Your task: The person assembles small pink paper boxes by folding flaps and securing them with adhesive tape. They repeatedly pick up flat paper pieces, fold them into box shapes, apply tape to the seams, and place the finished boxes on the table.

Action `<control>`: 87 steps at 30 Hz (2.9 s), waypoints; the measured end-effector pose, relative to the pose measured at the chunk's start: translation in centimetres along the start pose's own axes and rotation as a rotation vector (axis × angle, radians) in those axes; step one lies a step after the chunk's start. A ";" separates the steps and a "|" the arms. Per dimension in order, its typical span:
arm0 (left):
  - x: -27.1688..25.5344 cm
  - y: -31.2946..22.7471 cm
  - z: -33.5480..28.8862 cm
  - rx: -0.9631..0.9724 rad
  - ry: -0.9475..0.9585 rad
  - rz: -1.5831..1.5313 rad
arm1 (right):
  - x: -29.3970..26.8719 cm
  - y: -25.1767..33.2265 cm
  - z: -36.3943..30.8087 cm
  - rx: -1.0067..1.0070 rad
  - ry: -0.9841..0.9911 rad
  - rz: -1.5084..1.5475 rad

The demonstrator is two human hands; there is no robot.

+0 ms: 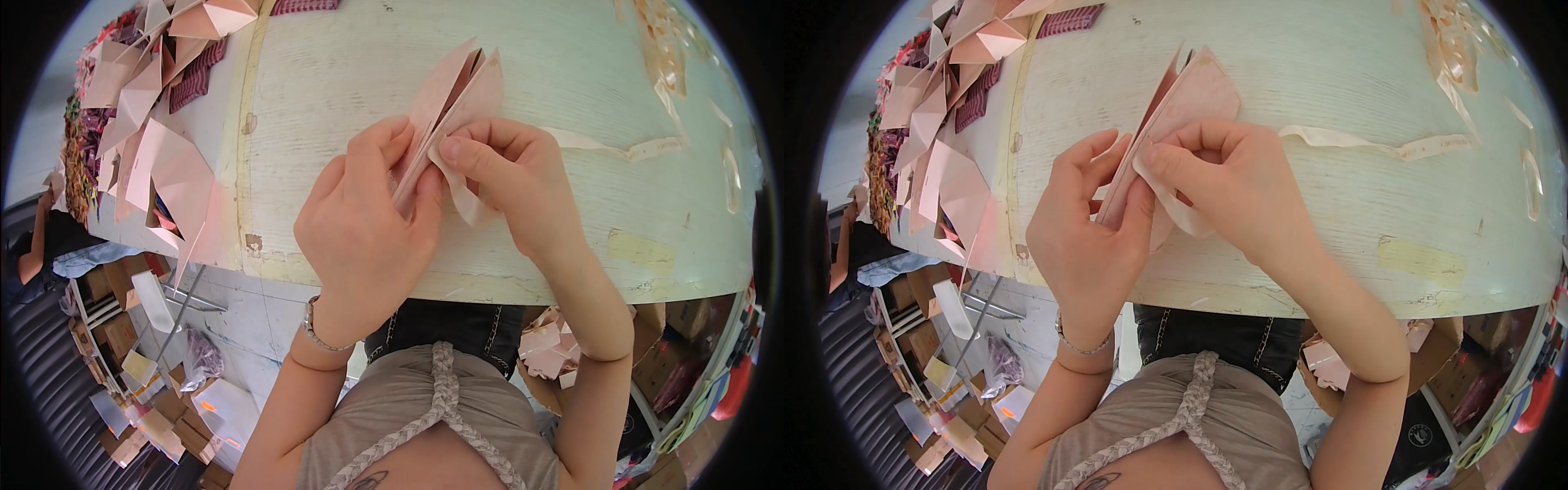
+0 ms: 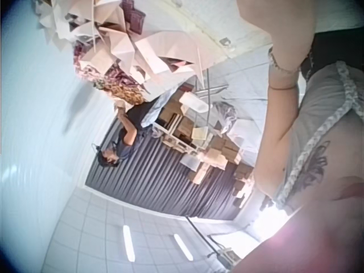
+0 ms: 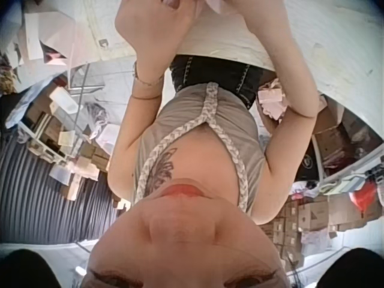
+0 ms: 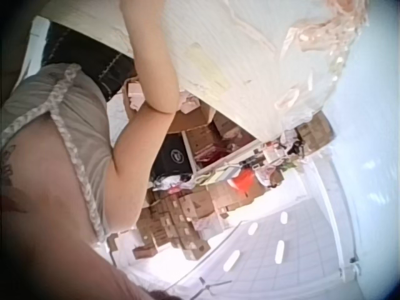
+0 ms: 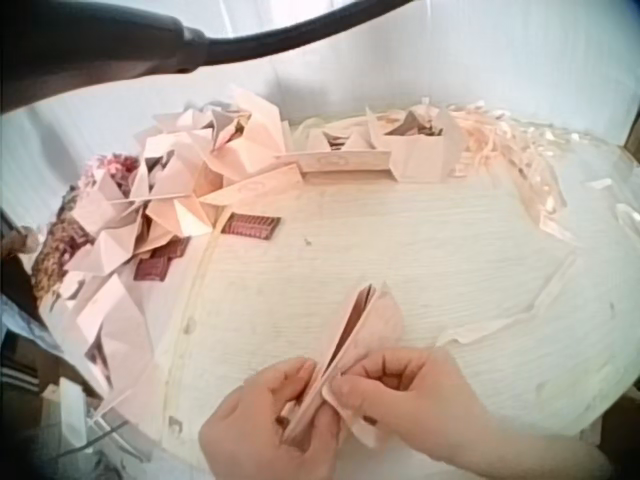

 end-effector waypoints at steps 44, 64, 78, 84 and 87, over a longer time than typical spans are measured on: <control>-1.2 -0.7 0.6 0.075 0.124 0.062 | 0.5 0.3 -0.7 -0.035 -0.052 -0.041; -2.0 -0.1 1.0 0.078 0.246 -0.050 | 0.2 0.6 -1.8 -0.293 -0.113 -0.227; -1.4 -0.2 0.8 0.108 0.206 -0.022 | -0.9 0.2 -1.3 -0.054 0.033 0.126; -1.3 -0.2 0.8 0.112 0.182 -0.056 | -0.6 -0.3 -1.2 -0.063 0.049 0.162; -2.2 0.3 1.9 0.075 0.351 -0.171 | -0.6 -0.2 -1.3 -0.073 0.023 0.082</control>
Point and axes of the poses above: each hand's wrist, its own z-axis towards the middle knuckle, its own x-axis out of the palm, y = z × x, the point moved 3 cm from there along z, towards the middle knuckle, and after that the axes turned 13 degrees about z, right-handed, at the moved point
